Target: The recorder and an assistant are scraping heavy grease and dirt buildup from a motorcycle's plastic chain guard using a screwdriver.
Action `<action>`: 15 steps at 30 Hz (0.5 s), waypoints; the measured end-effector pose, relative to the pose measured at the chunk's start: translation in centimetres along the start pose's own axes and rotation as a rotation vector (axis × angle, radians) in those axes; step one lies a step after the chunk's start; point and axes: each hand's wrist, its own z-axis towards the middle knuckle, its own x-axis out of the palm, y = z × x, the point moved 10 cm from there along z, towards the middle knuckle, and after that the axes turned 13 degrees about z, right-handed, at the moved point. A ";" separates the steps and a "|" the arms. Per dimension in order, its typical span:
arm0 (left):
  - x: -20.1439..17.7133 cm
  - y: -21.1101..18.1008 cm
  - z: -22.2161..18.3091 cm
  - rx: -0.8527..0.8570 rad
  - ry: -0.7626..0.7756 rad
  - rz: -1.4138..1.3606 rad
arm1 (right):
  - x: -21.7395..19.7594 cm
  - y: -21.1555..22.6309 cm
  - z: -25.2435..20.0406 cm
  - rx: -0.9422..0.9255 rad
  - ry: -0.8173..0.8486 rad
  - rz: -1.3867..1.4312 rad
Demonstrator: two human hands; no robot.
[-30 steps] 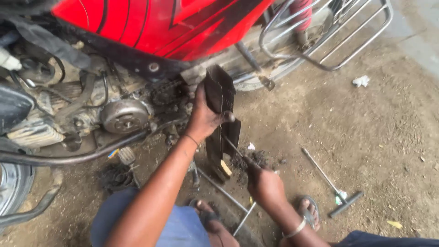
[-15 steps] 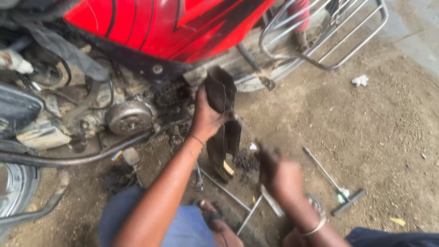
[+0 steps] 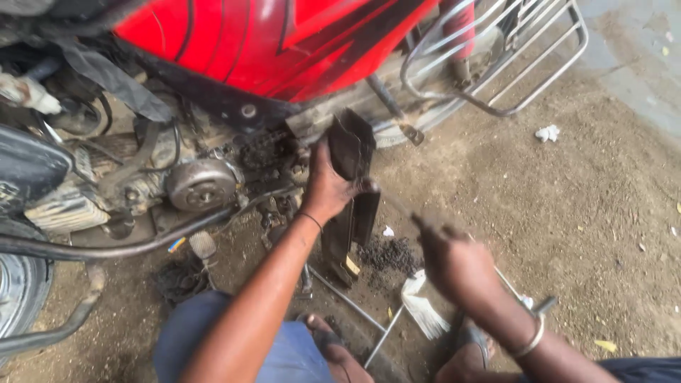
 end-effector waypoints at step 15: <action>-0.1 -0.2 -0.2 -0.004 0.028 0.020 | 0.7 -0.2 0.0 0.003 0.146 0.014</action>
